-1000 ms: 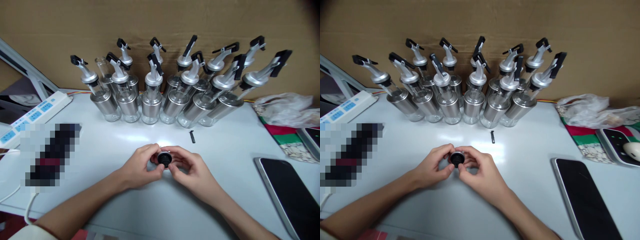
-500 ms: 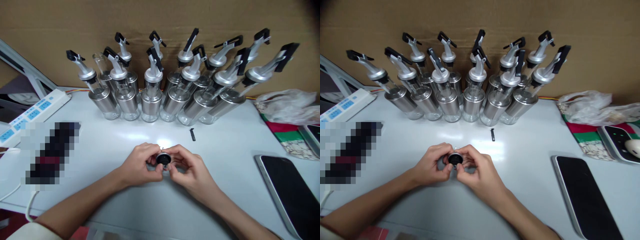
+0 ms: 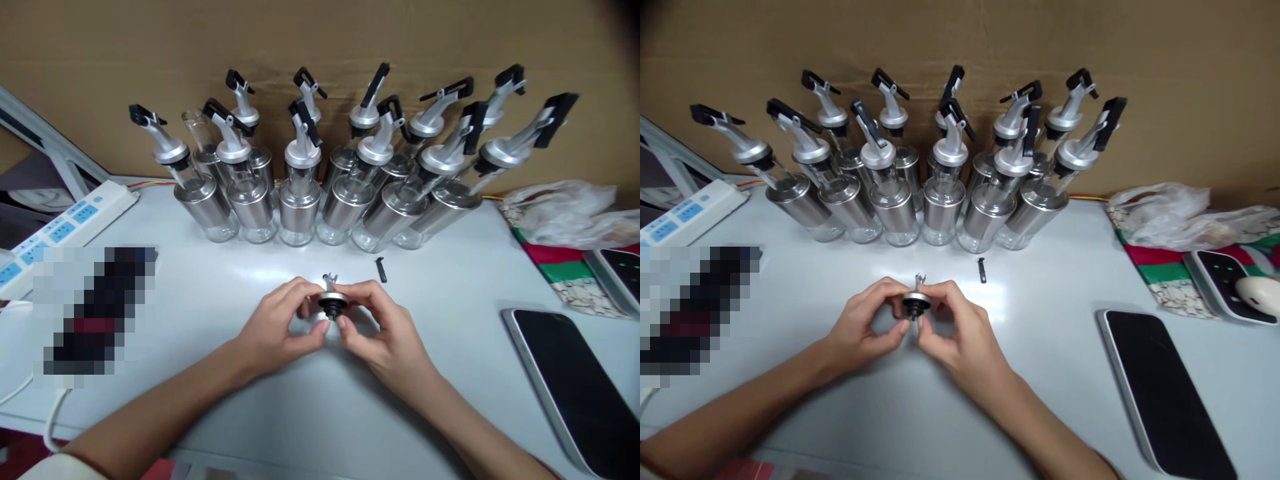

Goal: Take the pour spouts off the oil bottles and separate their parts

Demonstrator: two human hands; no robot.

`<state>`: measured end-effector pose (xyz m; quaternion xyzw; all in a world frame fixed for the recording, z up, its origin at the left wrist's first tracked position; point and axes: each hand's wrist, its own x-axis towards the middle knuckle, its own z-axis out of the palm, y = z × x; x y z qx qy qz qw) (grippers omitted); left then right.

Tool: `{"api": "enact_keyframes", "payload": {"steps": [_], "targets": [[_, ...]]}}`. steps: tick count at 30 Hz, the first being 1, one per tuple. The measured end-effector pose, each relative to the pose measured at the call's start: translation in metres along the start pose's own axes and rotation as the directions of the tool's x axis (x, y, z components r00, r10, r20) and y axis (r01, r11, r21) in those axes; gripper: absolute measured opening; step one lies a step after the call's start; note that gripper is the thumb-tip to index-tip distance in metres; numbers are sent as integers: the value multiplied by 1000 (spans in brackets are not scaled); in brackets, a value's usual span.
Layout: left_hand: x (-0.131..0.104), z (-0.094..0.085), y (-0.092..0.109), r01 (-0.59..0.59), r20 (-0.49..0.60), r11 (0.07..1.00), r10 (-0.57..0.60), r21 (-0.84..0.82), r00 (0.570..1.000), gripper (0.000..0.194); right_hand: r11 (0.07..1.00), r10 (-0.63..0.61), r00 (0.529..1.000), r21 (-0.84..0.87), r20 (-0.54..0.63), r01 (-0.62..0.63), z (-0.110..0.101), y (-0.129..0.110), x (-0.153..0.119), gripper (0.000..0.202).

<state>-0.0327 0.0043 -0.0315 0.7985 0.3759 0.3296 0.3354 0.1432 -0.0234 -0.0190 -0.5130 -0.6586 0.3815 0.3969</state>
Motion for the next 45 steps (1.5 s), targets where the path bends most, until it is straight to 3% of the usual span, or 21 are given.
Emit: {"api": "enact_keyframes", "payload": {"steps": [5,11,13,16,19,22,24,29,32,36,40,45], "targets": [[-2,1,-2,-70,-60,989,63,-128,996,27,983,-158,986,-106,-51,152,-3,2,4,16],[-2,2,-3,-132,-72,985,125,-107,990,26,933,-258,964,-241,67,267,-9,-2,8,15],[-1,1,-3,-99,-62,991,93,-86,994,24,888,-225,973,-401,44,223,-15,1,10,15],[0,-1,-2,-47,-35,997,45,-57,998,20,788,-132,980,-616,-151,11,-28,10,15,16],[0,-3,-2,-34,33,999,35,-40,999,19,695,-49,954,-696,-295,-179,-41,22,18,16],[-3,-2,-4,-13,110,999,17,-39,994,19,608,18,960,-759,-280,-233,-46,30,19,20],[-5,1,-7,29,104,997,-22,-73,994,28,602,44,974,-772,-223,-204,-44,33,18,19],[-8,7,-12,118,51,971,-110,-207,993,69,722,86,987,-674,-138,-157,-36,28,17,9],[-7,6,-10,147,115,972,-128,-185,985,76,814,147,984,-554,-100,-178,-31,19,18,9],[-6,2,-7,92,223,989,-65,-113,973,78,946,264,964,-189,-25,-264,-22,3,15,13],[-7,2,-7,45,257,995,-22,-86,966,79,942,319,945,130,-70,-309,-13,-5,12,19],[-7,3,-10,45,255,995,-20,-93,967,81,882,403,915,279,-30,-380,-12,-4,14,25]]}}
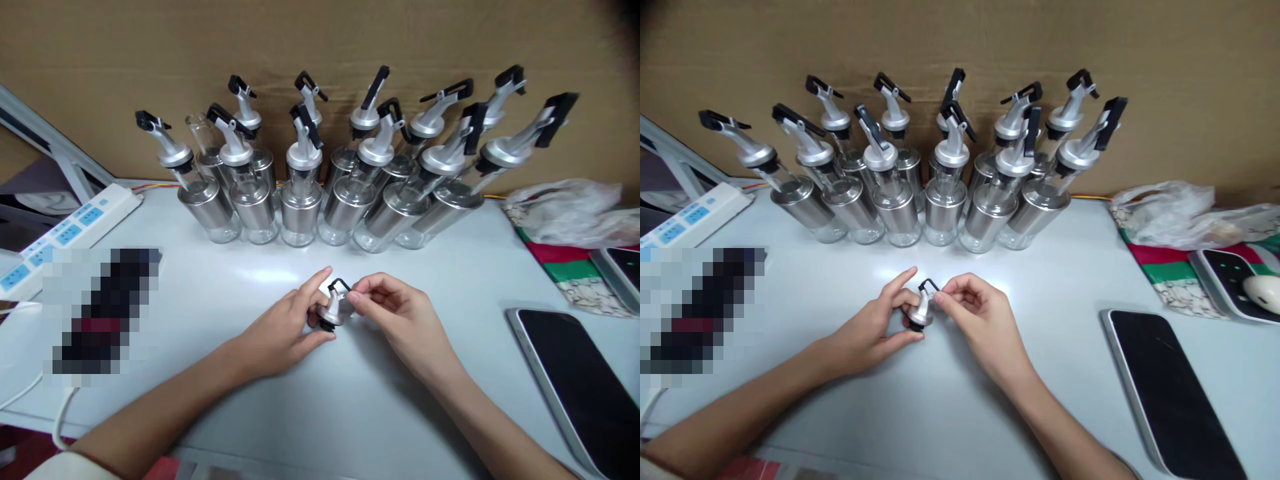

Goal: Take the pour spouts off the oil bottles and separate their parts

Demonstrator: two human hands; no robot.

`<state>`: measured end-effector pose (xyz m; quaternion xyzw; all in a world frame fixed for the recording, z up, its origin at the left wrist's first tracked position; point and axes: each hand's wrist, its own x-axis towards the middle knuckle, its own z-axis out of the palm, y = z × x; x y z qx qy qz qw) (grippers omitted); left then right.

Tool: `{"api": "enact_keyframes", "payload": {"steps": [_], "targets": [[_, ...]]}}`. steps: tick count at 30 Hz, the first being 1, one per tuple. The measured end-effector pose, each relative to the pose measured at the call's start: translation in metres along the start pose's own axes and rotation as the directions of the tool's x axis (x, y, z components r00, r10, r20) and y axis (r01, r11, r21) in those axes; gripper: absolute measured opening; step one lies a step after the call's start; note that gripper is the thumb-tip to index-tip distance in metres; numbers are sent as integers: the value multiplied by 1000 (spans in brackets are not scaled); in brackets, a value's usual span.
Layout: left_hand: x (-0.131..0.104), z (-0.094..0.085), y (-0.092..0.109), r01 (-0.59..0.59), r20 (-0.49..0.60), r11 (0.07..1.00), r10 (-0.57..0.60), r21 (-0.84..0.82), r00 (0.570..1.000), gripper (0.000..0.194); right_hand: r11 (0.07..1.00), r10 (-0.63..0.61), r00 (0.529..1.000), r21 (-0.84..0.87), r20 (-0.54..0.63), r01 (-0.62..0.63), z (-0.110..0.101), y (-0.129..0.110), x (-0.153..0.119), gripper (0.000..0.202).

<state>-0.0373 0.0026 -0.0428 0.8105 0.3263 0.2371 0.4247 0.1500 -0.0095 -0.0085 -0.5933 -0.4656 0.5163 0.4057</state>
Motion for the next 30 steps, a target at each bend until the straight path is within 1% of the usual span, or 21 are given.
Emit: {"api": "enact_keyframes", "payload": {"steps": [4,6,10,19,24,26,30], "targets": [[1,-2,1,14,5,1000,-13,-17,1000,79,998,35,999,43,20,-36,-2,0,2,29],[1,-2,2,13,0,1000,-13,-17,1000,78,998,34,999,53,21,-35,-2,0,2,29],[-2,-2,1,4,-8,1000,-4,22,1000,77,998,25,998,58,61,-29,0,0,2,31],[-2,-3,0,-44,-27,998,46,49,999,76,996,-7,1000,87,-5,8,0,1,1,28],[-2,-2,0,-52,-23,996,54,73,998,77,996,8,999,92,41,-12,0,2,1,30],[-2,-2,-1,-43,-27,997,45,57,999,79,995,15,999,98,48,-20,1,3,1,31],[-1,-2,0,14,-14,999,-14,46,1000,82,995,19,999,97,39,-23,1,3,2,33]]}}
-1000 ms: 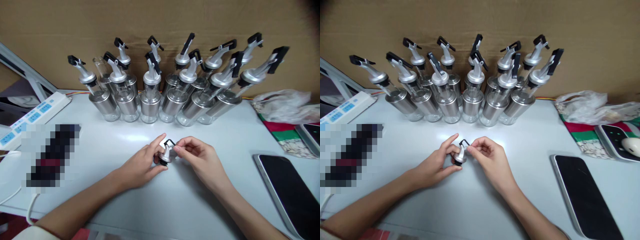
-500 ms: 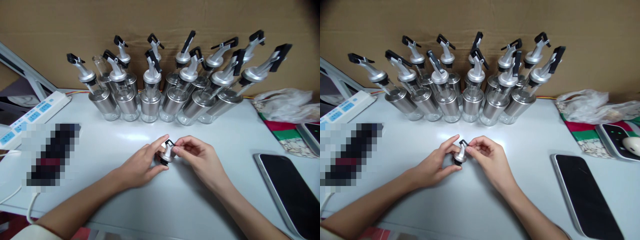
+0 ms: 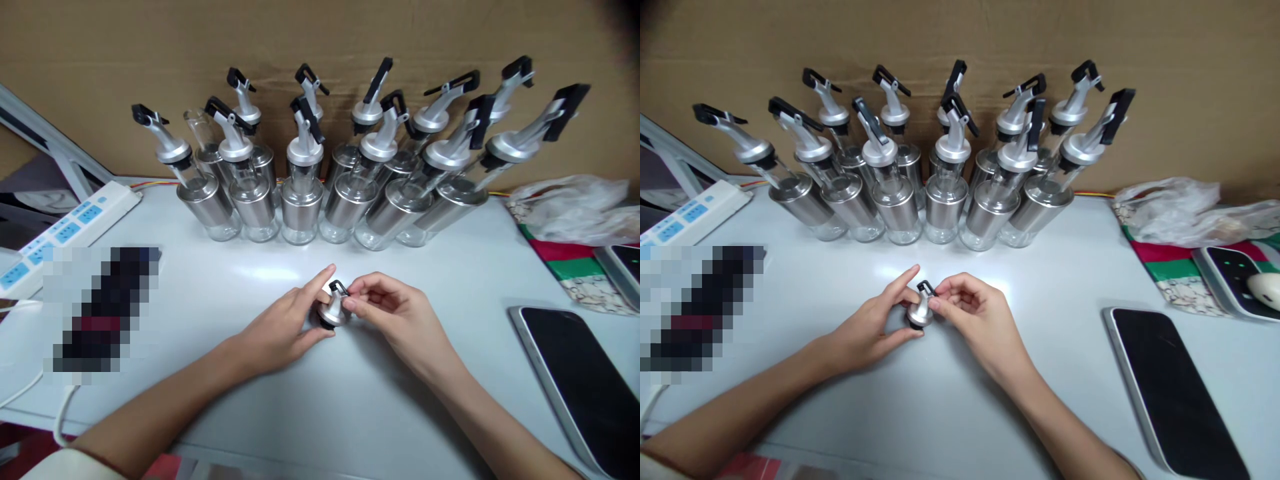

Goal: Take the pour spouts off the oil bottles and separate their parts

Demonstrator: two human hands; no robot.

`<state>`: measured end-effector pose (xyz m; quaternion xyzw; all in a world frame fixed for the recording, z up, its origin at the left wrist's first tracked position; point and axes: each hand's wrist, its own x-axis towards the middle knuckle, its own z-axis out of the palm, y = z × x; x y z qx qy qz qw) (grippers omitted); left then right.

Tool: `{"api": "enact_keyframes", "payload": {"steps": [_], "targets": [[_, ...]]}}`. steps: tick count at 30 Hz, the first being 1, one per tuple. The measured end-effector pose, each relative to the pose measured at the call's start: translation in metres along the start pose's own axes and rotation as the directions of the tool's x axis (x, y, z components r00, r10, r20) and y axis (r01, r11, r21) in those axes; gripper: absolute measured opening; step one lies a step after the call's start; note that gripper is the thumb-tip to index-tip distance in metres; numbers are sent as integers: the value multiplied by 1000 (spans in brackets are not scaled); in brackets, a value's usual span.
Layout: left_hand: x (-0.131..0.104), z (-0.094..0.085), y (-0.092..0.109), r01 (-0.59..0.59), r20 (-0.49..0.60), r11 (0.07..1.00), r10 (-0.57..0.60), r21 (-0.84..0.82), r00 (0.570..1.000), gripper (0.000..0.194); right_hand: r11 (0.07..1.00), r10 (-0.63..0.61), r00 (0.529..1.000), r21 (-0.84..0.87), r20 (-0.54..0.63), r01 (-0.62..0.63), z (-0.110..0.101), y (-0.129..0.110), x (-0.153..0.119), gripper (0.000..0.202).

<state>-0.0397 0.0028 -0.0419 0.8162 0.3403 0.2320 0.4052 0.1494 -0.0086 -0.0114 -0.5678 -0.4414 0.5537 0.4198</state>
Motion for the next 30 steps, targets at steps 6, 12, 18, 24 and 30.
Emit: {"api": "enact_keyframes", "payload": {"steps": [6,12,18,24,30], "targets": [[2,-4,5,20,23,1000,-20,22,1000,64,1000,-5,1000,-10,7,5,0,-2,0,36],[3,-5,8,13,-13,1000,-13,7,1000,60,1000,6,998,-6,70,-6,-2,-3,-1,35],[2,-4,10,35,-13,999,-35,1,999,63,999,39,997,8,64,-40,-4,-4,-1,34],[3,-4,7,55,-93,998,-58,-40,994,53,997,77,993,-4,86,-77,-1,-2,-1,31],[3,-2,6,43,-80,998,-47,-45,996,66,997,63,998,40,13,-63,-1,-1,-1,30]]}}
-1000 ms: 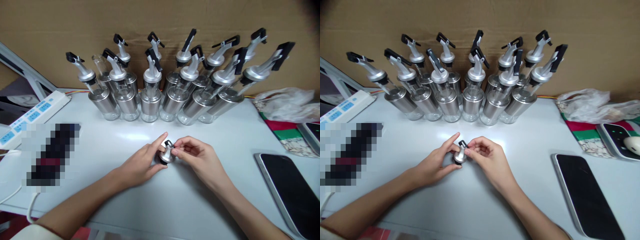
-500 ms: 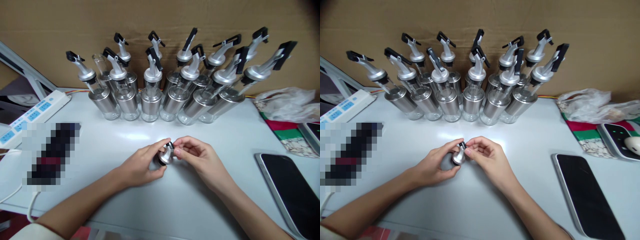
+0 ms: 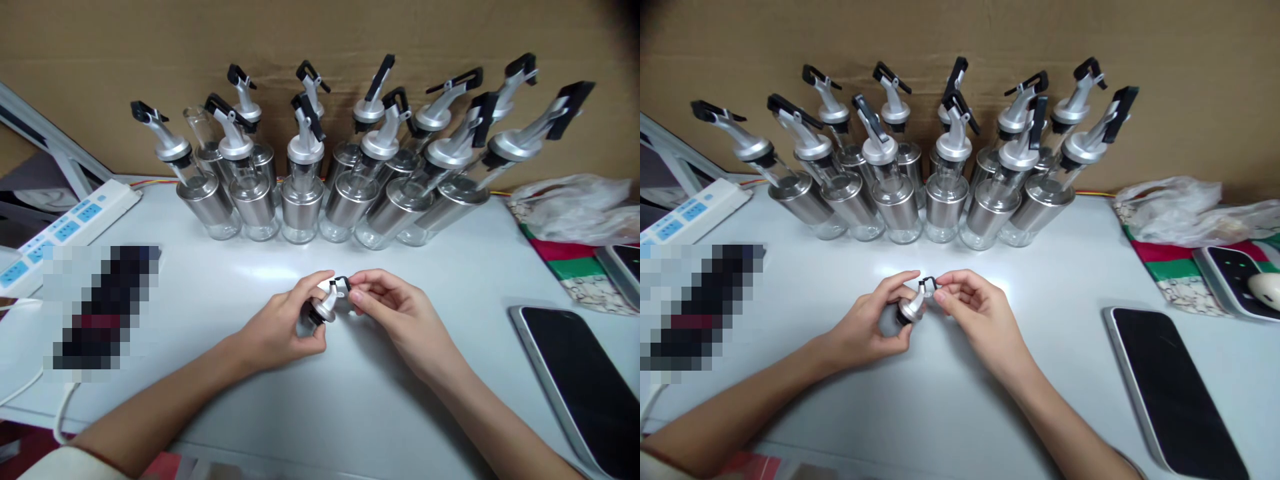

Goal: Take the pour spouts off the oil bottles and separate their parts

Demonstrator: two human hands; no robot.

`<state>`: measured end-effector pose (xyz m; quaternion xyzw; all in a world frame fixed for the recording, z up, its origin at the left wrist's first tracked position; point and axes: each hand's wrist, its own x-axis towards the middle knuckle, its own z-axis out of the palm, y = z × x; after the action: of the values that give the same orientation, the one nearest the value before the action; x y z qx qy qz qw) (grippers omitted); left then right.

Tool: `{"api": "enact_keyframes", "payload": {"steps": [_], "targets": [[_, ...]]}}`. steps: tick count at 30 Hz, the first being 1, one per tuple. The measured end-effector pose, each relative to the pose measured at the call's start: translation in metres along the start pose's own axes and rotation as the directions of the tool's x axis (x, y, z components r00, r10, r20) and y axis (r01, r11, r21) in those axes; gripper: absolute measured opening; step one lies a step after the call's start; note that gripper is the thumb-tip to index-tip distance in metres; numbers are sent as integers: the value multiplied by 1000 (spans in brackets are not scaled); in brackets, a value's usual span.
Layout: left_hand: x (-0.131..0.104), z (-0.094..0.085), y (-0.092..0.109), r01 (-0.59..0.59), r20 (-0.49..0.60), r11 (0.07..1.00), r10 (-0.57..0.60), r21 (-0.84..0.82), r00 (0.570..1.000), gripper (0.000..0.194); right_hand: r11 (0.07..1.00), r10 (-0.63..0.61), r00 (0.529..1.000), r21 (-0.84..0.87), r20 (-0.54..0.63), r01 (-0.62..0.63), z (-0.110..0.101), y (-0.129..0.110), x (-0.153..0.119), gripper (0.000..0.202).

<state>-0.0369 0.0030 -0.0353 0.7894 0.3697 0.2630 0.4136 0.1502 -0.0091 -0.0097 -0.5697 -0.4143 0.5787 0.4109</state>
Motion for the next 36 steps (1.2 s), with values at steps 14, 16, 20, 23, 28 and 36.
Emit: {"api": "enact_keyframes", "payload": {"steps": [14,16,20,23,28,36], "targets": [[0,1,1,25,24,993,-28,114,999,65,998,53,996,-23,74,-51,2,-2,0,35],[-1,1,0,18,39,991,-24,131,999,62,999,44,996,-26,77,-43,2,-1,0,35],[0,0,-1,20,56,983,-31,180,998,61,999,44,995,-30,91,-42,2,0,-1,34],[1,-2,2,0,70,976,-15,216,997,60,997,72,988,19,139,-75,1,0,-1,33],[5,-7,9,-55,122,978,30,203,992,55,952,175,941,195,291,-237,-1,0,-1,27],[3,-7,6,-62,164,977,29,202,986,58,897,206,835,242,510,-369,-2,2,0,24]]}}
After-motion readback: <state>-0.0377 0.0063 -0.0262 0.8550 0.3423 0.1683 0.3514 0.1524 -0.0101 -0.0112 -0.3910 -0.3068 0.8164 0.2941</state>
